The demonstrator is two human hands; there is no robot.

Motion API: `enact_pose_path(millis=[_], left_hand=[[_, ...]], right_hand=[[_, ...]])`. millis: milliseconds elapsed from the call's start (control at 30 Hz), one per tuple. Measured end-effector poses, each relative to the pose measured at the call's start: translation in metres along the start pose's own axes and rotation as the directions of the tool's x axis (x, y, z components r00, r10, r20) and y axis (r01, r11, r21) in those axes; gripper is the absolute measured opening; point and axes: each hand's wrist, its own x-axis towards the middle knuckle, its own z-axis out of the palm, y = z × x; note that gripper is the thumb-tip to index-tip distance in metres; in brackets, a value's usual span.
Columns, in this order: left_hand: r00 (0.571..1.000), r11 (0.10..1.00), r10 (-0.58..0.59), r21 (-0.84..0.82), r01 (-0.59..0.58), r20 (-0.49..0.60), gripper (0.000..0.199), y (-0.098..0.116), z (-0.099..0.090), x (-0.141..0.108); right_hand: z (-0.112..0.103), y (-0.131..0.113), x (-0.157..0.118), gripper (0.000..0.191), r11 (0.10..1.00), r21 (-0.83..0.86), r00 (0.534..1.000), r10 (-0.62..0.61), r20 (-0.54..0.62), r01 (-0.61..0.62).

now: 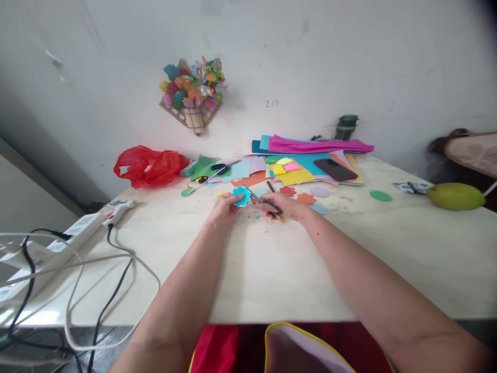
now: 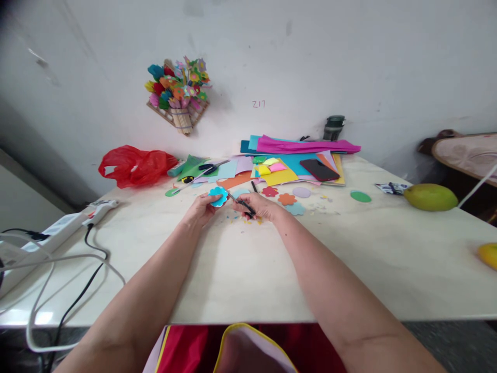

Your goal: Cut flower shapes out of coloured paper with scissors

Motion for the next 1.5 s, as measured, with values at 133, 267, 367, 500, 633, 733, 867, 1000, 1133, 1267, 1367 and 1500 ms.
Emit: enact_pose_path(millis=[133, 267, 367, 500, 633, 733, 867, 1000, 1133, 1267, 1367, 1500], left_hand=[[1.000, 1.000, -0.008, 0.011, 0.008, 0.003, 0.020, 0.001, -0.001, 0.000], [1.000, 1.000, -0.024, 0.014, 0.024, 0.005, 0.020, 0.002, -0.001, -0.001], [1.000, 0.999, -0.030, 0.017, 0.030, 0.006, 0.019, 0.003, -0.001, -0.002], [0.999, 0.999, -0.036, 0.016, 0.035, 0.028, 0.018, 0.003, -0.002, -0.002], [0.998, 0.998, -0.048, 0.029, 0.047, 0.038, 0.019, 0.004, -0.004, -0.002], [0.997, 0.997, -0.068, 0.045, 0.066, 0.035, 0.020, 0.004, -0.005, -0.002], [0.995, 0.995, -0.086, 0.062, 0.083, 0.053, 0.020, 0.003, -0.008, -0.001], [0.992, 0.993, -0.102, 0.071, 0.097, 0.074, 0.021, 0.003, -0.010, -0.001], [0.991, 0.990, -0.111, 0.095, 0.104, 0.074, 0.017, 0.004, -0.011, -0.001], [0.988, 0.985, -0.132, 0.124, 0.121, 0.081, 0.012, 0.008, -0.011, -0.002], [0.985, 0.979, -0.149, 0.151, 0.136, 0.082, 0.012, 0.011, -0.010, -0.004], [0.985, 0.977, -0.145, 0.170, 0.127, 0.096, 0.013, 0.014, -0.009, -0.006]], right_hand=[[-0.001, 0.002, 0.001, 0.013, 1.000, -0.013, 1.000, -0.007, 0.010, 0.007], [-0.002, 0.002, 0.001, 0.011, 1.000, -0.022, 1.000, 0.007, 0.009, -0.007], [-0.003, 0.000, 0.000, 0.011, 0.999, -0.029, 1.000, 0.016, 0.009, -0.015], [-0.003, 0.000, 0.000, 0.011, 0.999, -0.028, 1.000, 0.024, 0.015, -0.024], [-0.005, 0.002, 0.001, 0.012, 0.999, -0.025, 0.999, 0.031, 0.023, -0.030], [-0.006, 0.002, 0.001, 0.014, 0.998, -0.045, 0.999, 0.038, 0.032, -0.036], [-0.007, 0.001, 0.000, 0.015, 0.998, -0.047, 0.998, 0.051, 0.046, -0.049], [-0.006, -0.001, -0.001, 0.015, 0.996, -0.024, 0.995, 0.086, 0.053, -0.085], [-0.006, -0.002, -0.002, 0.018, 0.995, -0.069, 0.996, 0.070, 0.051, -0.067], [-0.006, -0.002, -0.003, 0.023, 0.995, -0.090, 0.997, 0.055, 0.052, -0.051], [-0.005, -0.003, -0.004, 0.025, 0.995, -0.089, 0.997, 0.057, 0.051, -0.052], [-0.003, -0.005, -0.003, 0.023, 0.995, -0.068, 0.996, 0.082, 0.038, -0.079]])
